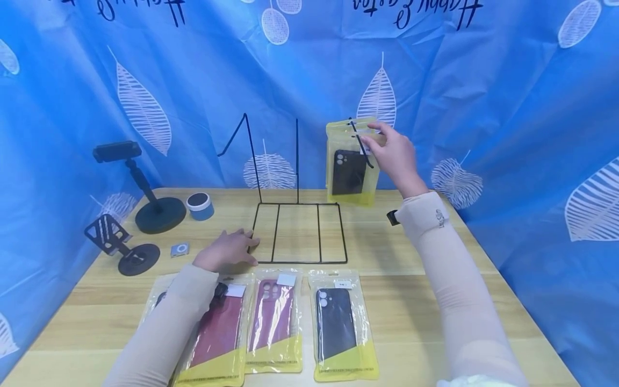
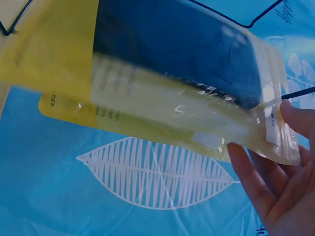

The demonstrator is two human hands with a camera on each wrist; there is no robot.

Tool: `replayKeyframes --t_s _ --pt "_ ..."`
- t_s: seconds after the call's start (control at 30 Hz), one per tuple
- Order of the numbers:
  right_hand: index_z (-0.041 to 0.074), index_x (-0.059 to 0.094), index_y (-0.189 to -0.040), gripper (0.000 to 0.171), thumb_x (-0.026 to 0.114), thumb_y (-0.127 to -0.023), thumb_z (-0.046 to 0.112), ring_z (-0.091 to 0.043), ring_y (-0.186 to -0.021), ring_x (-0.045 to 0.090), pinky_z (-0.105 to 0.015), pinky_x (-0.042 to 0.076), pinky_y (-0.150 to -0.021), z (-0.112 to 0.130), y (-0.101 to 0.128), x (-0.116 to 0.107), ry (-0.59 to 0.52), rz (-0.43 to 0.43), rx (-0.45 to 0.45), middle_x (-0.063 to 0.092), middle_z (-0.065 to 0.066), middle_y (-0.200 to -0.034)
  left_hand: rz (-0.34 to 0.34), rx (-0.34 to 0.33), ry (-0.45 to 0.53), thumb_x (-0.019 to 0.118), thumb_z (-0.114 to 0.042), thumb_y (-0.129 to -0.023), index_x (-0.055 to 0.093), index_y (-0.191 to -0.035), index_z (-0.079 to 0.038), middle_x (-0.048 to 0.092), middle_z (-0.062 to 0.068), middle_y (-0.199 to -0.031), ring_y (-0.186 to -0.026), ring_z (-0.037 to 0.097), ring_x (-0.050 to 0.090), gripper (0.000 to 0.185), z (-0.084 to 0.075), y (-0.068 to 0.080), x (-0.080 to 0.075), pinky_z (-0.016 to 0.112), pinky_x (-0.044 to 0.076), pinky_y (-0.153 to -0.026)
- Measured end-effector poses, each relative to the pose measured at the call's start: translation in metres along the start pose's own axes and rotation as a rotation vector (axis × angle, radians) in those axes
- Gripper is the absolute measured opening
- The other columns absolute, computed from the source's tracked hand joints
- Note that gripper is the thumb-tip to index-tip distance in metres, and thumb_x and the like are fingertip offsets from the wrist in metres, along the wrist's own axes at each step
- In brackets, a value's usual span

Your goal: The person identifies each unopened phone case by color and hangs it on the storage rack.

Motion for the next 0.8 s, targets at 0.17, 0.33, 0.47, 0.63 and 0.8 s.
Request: replayKeyframes --t_s 0.17,0.33,0.47,0.63,0.8 --pt "0.028 0.052 -0.144 0.059 0.048 -0.096 0.062 -0.027 -0.065 0.048 -0.039 0.036 -0.057 0.000 -0.013 0.007 0.013 -0.007 0.054 0.067 -0.014 -0.109 -0.006 0.002 0.003 0.075 -0.037 -0.087 0.051 -0.145 -0.011 0.029 0.020 -0.161 -0.149 0.044 0.022 0.068 -0.002 -0.001 0.000 0.073 0.006 -0.117" --pt "0.020 0.056 -0.137 0.063 0.049 -0.093 0.065 -0.030 -0.082 0.057 -0.040 0.042 -0.070 -0.002 -0.023 0.014 -0.007 -0.030 0.122 0.066 -0.013 -0.110 -0.002 -0.001 -0.003 0.074 -0.037 -0.087 0.051 -0.146 -0.011 0.029 0.019 -0.161 -0.149 0.043 0.023 0.068 -0.002 -0.001 0.001 0.073 0.006 -0.117" --pt "0.017 0.054 -0.137 0.069 0.051 -0.091 0.067 -0.031 -0.103 0.062 -0.046 0.047 -0.085 -0.004 -0.029 0.017 -0.025 -0.034 0.181 0.066 -0.012 -0.124 -0.004 0.001 -0.001 0.074 -0.036 -0.087 0.051 -0.145 -0.011 0.030 0.020 -0.161 -0.149 0.044 0.023 0.067 -0.001 0.000 0.001 0.073 0.006 -0.117" --pt "0.018 0.052 -0.138 0.072 0.050 -0.089 0.071 -0.032 -0.106 0.062 -0.047 0.046 -0.088 -0.006 -0.033 0.020 -0.021 -0.046 0.199 0.065 -0.012 -0.127 0.001 -0.005 0.009 0.074 -0.036 -0.088 0.050 -0.146 -0.011 0.029 0.019 -0.161 -0.150 0.043 0.022 0.067 -0.003 0.003 -0.001 0.072 0.006 -0.118" --pt "0.015 0.048 -0.138 0.071 0.053 -0.090 0.067 -0.031 -0.110 0.063 -0.047 0.047 -0.095 -0.011 -0.030 0.022 -0.039 -0.093 0.157 0.063 -0.013 -0.129 0.008 -0.007 0.011 0.073 -0.035 -0.088 0.049 -0.146 -0.011 0.029 0.020 -0.161 -0.150 0.044 0.021 0.067 -0.003 0.005 -0.003 0.071 0.006 -0.118"
Point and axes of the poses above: each hand's wrist, its own y-axis away from the middle knuckle, its own x-axis out of the palm, z = x × y, the point moved 1 cm from there along -y, towards the middle knuckle
